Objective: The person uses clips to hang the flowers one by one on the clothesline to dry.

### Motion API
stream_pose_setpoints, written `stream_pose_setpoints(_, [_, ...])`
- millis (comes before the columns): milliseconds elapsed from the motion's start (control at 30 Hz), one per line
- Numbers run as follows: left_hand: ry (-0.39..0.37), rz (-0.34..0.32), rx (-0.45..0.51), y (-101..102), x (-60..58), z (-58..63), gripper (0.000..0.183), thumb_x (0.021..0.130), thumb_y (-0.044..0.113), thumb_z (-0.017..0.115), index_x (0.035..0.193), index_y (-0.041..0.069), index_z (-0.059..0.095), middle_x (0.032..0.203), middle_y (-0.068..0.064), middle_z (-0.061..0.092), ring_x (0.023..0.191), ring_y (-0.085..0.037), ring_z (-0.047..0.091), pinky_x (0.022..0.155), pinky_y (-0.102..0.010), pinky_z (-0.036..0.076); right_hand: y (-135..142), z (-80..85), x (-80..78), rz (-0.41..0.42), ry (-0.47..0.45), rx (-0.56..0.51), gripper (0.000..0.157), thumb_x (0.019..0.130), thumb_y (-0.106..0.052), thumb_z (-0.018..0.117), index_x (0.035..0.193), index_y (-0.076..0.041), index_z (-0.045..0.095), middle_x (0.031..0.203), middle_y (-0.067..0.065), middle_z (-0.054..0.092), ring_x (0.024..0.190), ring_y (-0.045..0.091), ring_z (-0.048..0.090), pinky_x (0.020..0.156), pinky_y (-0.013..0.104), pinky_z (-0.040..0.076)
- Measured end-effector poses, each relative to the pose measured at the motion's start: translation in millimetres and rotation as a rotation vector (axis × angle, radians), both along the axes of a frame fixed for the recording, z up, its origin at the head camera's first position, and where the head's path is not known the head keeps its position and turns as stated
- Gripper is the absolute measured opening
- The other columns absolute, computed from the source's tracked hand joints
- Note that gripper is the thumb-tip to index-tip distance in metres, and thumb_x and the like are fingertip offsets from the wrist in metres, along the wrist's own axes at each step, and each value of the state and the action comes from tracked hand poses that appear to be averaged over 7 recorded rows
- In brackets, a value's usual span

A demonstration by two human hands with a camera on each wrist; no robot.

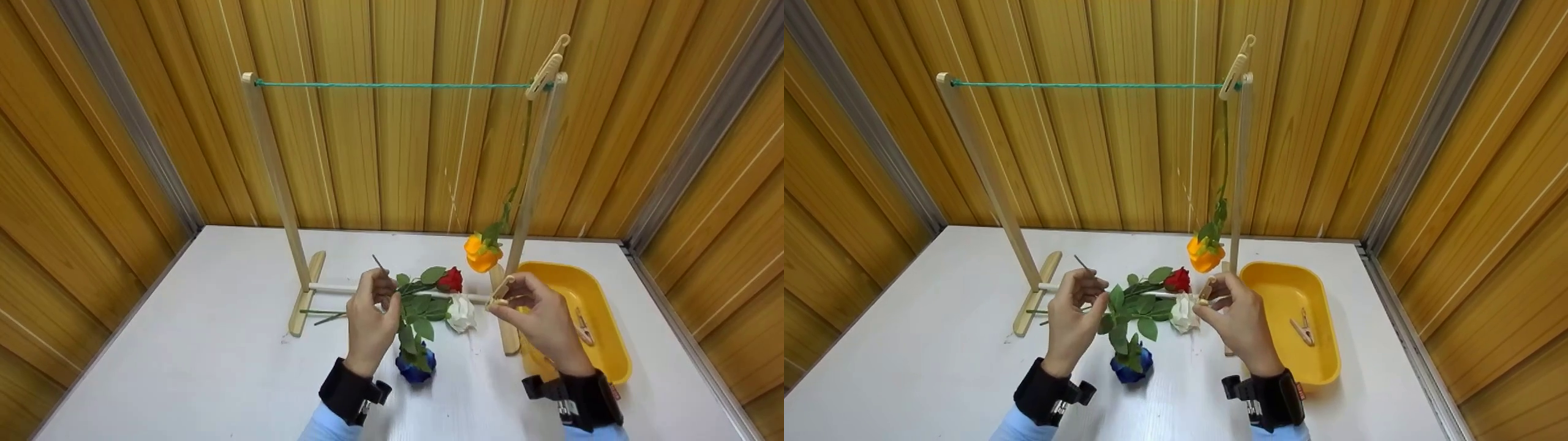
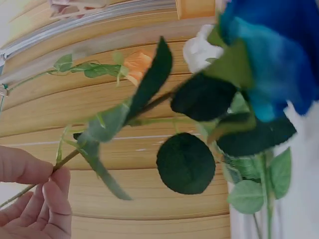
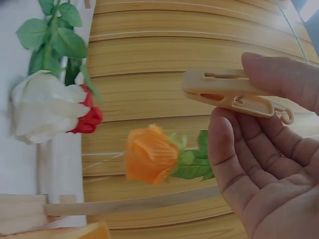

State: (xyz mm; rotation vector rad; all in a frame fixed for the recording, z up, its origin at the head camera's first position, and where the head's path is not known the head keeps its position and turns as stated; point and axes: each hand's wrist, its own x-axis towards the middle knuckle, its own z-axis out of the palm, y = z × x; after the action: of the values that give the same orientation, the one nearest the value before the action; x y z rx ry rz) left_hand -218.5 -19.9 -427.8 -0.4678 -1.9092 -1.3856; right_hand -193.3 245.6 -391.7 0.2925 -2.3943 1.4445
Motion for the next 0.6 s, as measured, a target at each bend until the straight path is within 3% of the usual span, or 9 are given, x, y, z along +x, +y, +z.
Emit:
stream_pose_setpoints(367, [0.123, -0.090, -0.176, 10, -13.6, 49.7, 0.014, 0.091, -0.010, 0.069, 0.099, 0.001, 0.064, 0.087, -0.007, 0.071, 0.073, -0.016, 0.065, 0.063, -0.024, 0.054, 10, 48.2, -21.3, 0.084, 0.173, 0.074, 0.036, 0.081, 0.000, 0.085, 0.111, 0.003, 0.066, 0.098, 0.011, 0.071, 0.088, 0.005, 0.064, 0.078, 0.013, 0.053])
stream_pose_setpoints(600, [0.127, -0.145, -0.251, 25, -28.0, 86.3, 0.007, 0.094, -0.006, 0.068, 0.097, -0.001, 0.065, 0.087, -0.010, 0.070, 0.075, -0.018, 0.068, 0.064, -0.024, 0.055, 18, 84.6, -32.4, 0.141, 0.177, 0.131, 0.037, 0.085, -0.001, 0.082, 0.117, 0.006, 0.065, 0.105, 0.015, 0.071, 0.090, 0.004, 0.066, 0.081, 0.013, 0.054])
